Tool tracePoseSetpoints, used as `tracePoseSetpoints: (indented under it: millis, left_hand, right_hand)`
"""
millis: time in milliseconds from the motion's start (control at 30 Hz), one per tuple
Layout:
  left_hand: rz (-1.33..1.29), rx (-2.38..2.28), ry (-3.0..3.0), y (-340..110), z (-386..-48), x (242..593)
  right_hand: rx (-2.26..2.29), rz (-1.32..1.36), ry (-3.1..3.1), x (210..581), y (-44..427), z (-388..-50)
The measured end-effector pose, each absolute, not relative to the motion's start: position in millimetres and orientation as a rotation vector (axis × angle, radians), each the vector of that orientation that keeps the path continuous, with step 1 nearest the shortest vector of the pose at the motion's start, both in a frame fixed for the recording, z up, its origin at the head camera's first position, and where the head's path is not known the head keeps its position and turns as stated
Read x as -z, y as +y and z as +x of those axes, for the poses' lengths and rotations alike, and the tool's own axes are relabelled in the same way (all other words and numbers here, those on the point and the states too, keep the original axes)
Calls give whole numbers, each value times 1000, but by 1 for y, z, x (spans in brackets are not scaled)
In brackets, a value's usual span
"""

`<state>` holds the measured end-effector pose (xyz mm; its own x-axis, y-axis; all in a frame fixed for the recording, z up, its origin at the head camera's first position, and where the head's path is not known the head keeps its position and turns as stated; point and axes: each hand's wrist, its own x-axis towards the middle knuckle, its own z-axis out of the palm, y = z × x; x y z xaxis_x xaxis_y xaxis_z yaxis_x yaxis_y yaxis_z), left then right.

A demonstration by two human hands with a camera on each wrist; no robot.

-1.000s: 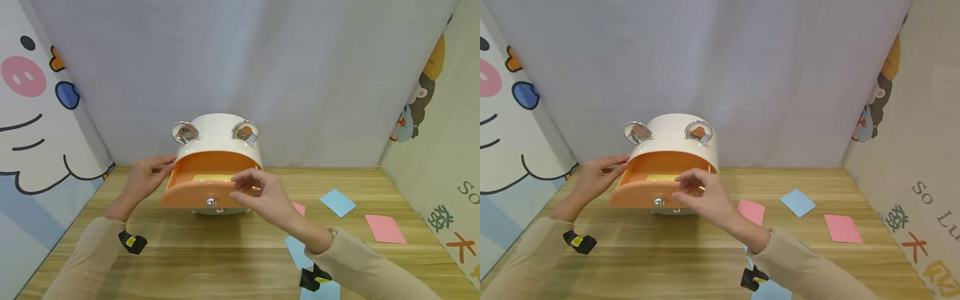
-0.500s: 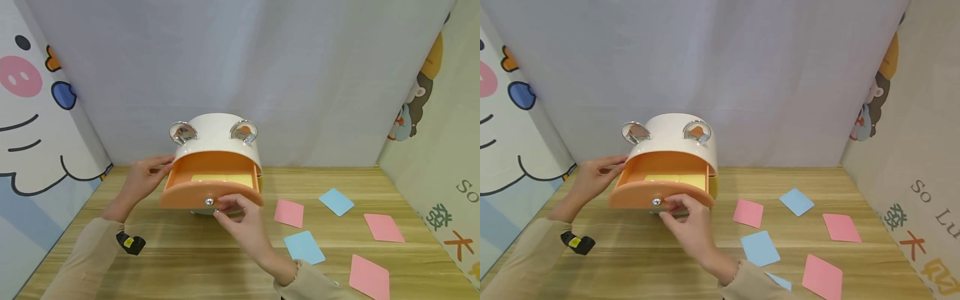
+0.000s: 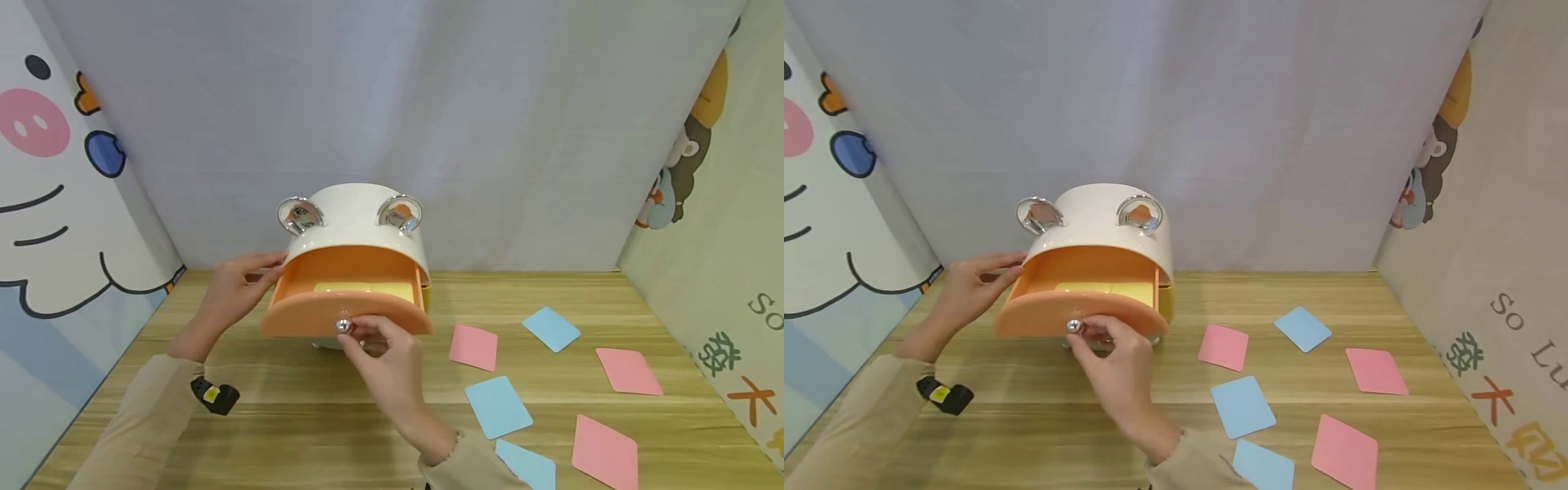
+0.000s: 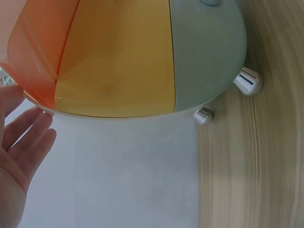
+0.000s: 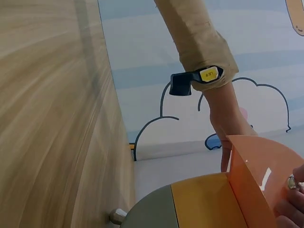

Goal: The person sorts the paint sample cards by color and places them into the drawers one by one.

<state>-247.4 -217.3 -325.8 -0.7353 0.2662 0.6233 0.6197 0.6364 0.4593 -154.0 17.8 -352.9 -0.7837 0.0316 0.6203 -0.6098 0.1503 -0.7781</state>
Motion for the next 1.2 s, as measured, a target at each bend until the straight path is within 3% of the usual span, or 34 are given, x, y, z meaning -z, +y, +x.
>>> tracePoseSetpoints:
  millis: [300, 1200]
  left_hand:
    - [-689, 938, -2350, -217, -248, 326]
    - [-665, 1050, -2385, -219, -243, 325]
  right_hand:
    - [-1279, 594, -1905, 352, 16, -171]
    - [-1132, 605, -1986, 344, 15, -220]
